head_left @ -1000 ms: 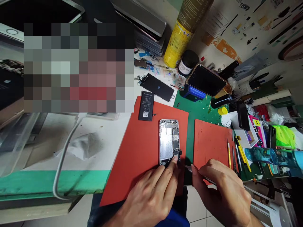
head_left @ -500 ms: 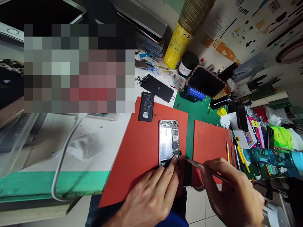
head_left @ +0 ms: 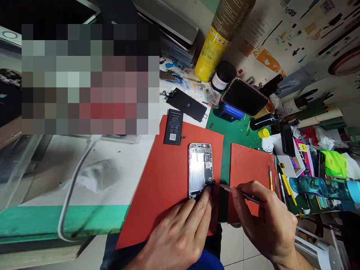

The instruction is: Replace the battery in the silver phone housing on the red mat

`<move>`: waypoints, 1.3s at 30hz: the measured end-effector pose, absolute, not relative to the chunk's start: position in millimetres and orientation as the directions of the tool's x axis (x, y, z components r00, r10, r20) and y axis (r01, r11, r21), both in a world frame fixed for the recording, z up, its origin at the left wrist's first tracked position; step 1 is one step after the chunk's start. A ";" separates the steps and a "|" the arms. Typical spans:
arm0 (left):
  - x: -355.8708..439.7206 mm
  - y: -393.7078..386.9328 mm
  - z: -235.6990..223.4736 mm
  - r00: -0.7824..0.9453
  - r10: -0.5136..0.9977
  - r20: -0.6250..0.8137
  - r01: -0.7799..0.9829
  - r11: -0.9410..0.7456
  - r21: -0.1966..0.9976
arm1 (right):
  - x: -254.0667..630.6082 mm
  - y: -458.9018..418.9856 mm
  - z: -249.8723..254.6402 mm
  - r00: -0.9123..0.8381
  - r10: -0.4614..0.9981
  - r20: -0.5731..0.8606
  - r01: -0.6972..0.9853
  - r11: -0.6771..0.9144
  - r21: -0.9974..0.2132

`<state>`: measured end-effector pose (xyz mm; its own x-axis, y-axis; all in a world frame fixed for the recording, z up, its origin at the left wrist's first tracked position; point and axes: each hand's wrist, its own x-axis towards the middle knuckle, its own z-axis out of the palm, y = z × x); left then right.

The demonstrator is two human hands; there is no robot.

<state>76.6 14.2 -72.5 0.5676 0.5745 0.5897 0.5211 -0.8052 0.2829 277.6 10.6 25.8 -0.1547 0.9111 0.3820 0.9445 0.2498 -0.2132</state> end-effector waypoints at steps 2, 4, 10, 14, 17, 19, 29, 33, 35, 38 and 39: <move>76.6 14.3 -72.9 0.567 0.572 0.592 0.516 -0.807 0.286 | 277.7 10.8 26.1 -0.151 0.915 0.373 0.948 0.241 -0.209; 76.8 14.5 -73.1 0.567 0.574 0.591 0.512 -0.808 0.293 | 277.4 11.3 26.9 -0.149 0.918 0.368 0.950 0.236 -0.204; 76.3 13.6 -74.0 0.565 0.584 0.583 0.516 -0.802 0.302 | 276.1 12.8 27.9 -0.162 0.904 0.394 0.958 0.240 -0.155; 76.4 12.1 -73.6 0.559 0.599 0.574 0.520 -0.792 0.320 | 279.3 10.5 28.2 -0.234 0.911 0.340 0.917 0.323 -0.233; 77.4 13.2 -71.2 0.560 0.603 0.569 0.520 -0.790 0.326 | 282.1 9.9 30.3 -0.299 0.909 0.291 0.872 0.384 -0.303; 78.2 14.9 -69.2 0.570 0.602 0.560 0.516 -0.792 0.327 | 283.2 10.5 31.0 -0.322 0.900 0.294 0.860 0.408 -0.307; 78.5 15.3 -67.4 0.560 0.621 0.548 0.529 -0.777 0.341 | 285.0 12.4 28.6 -0.350 0.888 0.297 0.867 0.427 -0.256; 78.5 15.3 -68.1 0.564 0.613 0.553 0.521 -0.784 0.337 | 283.1 12.3 31.2 -0.342 0.889 0.305 0.882 0.416 -0.224; 78.4 14.8 -68.7 0.563 0.607 0.562 0.522 -0.787 0.327 | 281.3 12.4 32.9 -0.324 0.892 0.317 0.893 0.398 -0.209; 78.1 13.7 -70.0 0.563 0.604 0.564 0.521 -0.789 0.325 | 277.7 13.4 34.7 -0.278 0.903 0.328 0.889 0.371 -0.268; 78.0 13.4 -70.4 0.567 0.605 0.559 0.520 -0.789 0.327 | 276.5 14.0 34.9 -0.269 0.907 0.323 0.880 0.368 -0.300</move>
<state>78.0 13.4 -70.4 0.5668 0.6053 0.5589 0.5202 -0.7890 0.3269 276.5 14.0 34.9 -0.2692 0.9074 0.3229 0.8804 0.3678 -0.2995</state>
